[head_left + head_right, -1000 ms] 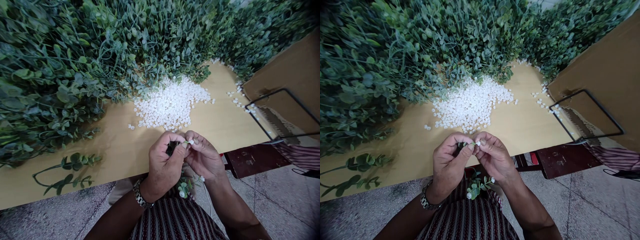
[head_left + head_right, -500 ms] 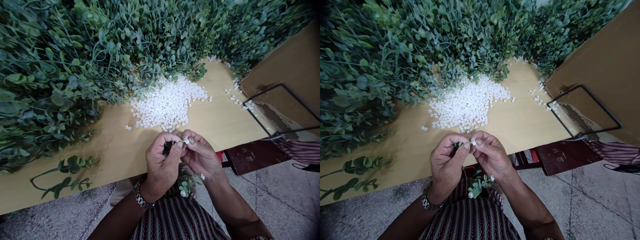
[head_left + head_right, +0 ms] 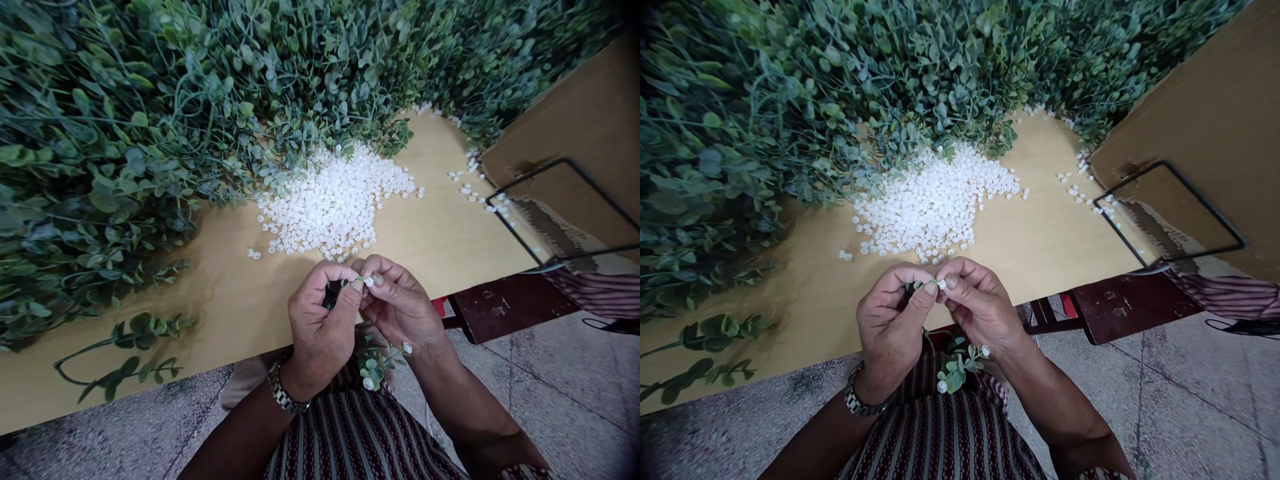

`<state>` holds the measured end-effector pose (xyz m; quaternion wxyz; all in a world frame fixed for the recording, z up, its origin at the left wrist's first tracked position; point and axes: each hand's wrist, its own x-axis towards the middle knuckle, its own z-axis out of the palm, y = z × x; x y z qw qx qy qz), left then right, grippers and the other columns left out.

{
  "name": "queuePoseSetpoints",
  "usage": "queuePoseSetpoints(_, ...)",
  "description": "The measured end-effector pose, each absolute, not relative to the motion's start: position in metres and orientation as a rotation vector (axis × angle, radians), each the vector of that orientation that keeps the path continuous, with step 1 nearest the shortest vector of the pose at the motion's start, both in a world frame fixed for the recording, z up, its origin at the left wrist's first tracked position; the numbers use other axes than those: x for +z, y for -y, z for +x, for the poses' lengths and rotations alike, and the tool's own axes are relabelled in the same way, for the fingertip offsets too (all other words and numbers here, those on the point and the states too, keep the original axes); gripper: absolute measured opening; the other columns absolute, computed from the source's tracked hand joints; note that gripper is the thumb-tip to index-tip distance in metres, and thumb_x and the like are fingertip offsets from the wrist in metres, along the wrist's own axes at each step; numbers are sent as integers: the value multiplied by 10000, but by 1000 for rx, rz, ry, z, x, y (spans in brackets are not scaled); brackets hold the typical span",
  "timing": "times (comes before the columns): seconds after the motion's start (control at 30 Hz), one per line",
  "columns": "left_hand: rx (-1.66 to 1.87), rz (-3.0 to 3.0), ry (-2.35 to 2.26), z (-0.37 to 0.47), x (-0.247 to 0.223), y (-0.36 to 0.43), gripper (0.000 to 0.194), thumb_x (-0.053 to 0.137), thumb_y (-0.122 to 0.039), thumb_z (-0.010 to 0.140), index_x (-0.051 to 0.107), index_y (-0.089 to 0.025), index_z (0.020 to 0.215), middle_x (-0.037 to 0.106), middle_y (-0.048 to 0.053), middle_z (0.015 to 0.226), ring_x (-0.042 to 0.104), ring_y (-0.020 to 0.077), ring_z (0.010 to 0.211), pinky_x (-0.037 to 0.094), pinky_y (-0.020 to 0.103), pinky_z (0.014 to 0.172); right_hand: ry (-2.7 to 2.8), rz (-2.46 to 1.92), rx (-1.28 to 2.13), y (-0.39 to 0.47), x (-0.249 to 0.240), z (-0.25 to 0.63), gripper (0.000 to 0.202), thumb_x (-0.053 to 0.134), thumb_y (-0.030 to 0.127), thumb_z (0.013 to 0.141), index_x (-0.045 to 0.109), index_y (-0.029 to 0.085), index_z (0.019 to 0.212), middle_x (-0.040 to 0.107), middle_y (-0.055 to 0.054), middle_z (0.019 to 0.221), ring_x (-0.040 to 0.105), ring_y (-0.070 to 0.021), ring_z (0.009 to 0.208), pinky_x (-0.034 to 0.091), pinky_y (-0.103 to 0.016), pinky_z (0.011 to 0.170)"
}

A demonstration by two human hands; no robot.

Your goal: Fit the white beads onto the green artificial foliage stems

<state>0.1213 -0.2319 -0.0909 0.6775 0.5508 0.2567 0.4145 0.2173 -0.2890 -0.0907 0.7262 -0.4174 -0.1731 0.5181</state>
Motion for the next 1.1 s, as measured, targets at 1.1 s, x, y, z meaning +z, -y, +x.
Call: queuePoseSetpoints(1.1, 735, 893, -401, 114, -98, 224, 39, 670, -194, 742, 645, -167, 757, 591, -21, 592, 450, 57, 468, 369, 188, 461, 814, -1023, 839, 296, -98, 221, 73, 603, 245, 832, 657, 214, 871, 604, 0, 728, 570, -95, 639, 499, -227, 588)
